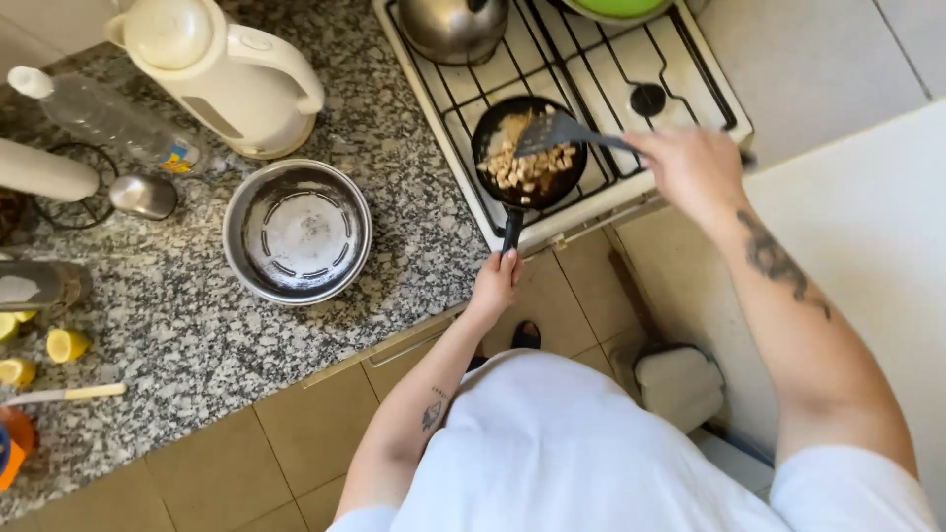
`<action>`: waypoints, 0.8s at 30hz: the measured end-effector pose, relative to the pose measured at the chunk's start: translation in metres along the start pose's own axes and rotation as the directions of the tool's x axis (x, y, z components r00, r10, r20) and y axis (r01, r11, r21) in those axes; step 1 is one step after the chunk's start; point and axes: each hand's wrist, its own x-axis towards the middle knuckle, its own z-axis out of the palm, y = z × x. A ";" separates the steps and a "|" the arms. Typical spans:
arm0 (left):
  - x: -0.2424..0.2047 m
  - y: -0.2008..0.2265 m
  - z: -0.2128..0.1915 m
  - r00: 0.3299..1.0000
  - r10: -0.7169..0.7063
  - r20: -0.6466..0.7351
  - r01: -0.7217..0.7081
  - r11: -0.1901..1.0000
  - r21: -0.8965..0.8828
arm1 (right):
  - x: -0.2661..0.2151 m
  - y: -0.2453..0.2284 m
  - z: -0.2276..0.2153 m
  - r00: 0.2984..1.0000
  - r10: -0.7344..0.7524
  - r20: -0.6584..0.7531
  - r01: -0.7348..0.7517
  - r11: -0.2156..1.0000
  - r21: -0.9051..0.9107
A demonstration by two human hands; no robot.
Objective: Preparing a food dressing by sautéing nuts and mixing them with oil and lemon juice.
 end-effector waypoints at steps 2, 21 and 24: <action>-0.002 0.037 0.001 0.999 0.018 0.051 -0.005 0.970 -0.245 | 0.034 0.006 -0.009 0.978 -0.151 -0.147 0.138 0.986 -0.092; -0.025 0.056 -0.007 0.996 -0.057 0.071 0.077 0.944 -0.321 | 0.075 0.066 -0.069 0.961 -0.191 0.199 0.172 0.979 0.109; -0.031 0.052 0.014 0.997 -0.076 -0.013 0.066 0.932 -0.357 | 0.071 0.100 -0.053 0.954 -0.169 0.247 0.157 0.985 0.068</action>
